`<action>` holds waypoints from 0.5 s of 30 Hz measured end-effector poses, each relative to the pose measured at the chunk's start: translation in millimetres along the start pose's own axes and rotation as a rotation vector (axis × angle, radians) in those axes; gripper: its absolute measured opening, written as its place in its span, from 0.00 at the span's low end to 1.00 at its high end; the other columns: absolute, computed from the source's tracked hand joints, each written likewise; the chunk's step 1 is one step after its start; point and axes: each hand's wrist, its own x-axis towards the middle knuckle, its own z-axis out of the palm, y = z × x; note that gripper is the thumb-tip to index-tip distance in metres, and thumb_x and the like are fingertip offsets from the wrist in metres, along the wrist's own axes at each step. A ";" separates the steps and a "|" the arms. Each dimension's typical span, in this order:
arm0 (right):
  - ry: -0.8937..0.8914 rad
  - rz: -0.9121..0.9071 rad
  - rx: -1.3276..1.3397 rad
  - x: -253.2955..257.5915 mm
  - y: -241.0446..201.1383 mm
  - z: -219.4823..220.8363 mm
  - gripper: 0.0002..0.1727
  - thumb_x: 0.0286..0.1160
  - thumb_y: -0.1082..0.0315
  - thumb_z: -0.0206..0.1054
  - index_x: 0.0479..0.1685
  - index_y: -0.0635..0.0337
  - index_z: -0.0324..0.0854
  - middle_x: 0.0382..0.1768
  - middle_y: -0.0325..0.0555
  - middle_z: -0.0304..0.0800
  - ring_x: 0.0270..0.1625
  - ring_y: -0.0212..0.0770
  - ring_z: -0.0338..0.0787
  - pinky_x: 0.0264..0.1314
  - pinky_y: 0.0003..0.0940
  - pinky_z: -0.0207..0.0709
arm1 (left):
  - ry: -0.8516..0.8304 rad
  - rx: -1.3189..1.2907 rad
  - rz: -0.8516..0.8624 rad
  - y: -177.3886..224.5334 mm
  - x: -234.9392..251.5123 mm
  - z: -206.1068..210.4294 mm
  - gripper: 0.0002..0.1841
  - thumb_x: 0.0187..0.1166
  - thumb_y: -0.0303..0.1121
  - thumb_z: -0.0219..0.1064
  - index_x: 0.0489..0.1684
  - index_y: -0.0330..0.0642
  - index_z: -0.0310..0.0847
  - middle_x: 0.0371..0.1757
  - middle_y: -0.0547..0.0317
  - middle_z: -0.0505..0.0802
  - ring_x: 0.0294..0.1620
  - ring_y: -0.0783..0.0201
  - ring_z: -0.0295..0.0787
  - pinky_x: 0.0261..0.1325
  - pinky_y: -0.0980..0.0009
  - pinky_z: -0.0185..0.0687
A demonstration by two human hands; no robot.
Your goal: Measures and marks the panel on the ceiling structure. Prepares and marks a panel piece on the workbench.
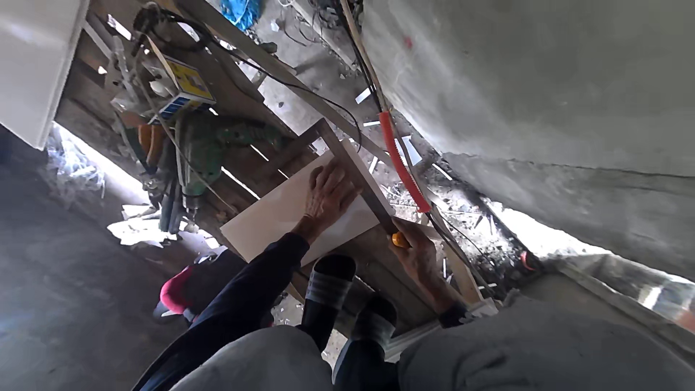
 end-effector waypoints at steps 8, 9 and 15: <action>0.039 -0.044 0.002 -0.3 5.3 3.8 0.25 0.70 0.60 0.75 0.69 0.56 0.87 0.56 0.52 0.94 0.52 0.43 0.94 0.56 0.38 0.88 | 0.082 -0.059 0.021 -2.1 2.9 7.2 0.24 0.85 0.50 0.64 0.68 0.42 0.86 0.78 0.45 0.83 0.87 0.47 0.69 0.90 0.49 0.58; 0.038 -0.041 0.003 -0.1 4.7 3.2 0.26 0.70 0.60 0.75 0.69 0.56 0.87 0.57 0.52 0.93 0.53 0.43 0.94 0.56 0.39 0.88 | 0.089 -0.068 0.026 -2.0 3.0 7.2 0.23 0.85 0.50 0.64 0.67 0.41 0.86 0.78 0.44 0.83 0.87 0.46 0.69 0.90 0.49 0.58; 0.025 -0.036 -0.022 0.5 1.5 1.1 0.26 0.70 0.59 0.75 0.69 0.57 0.87 0.51 0.53 0.94 0.48 0.44 0.95 0.53 0.39 0.89 | 0.080 -0.062 0.040 -2.7 3.2 4.7 0.21 0.85 0.49 0.64 0.67 0.47 0.88 0.78 0.46 0.83 0.86 0.47 0.71 0.90 0.48 0.58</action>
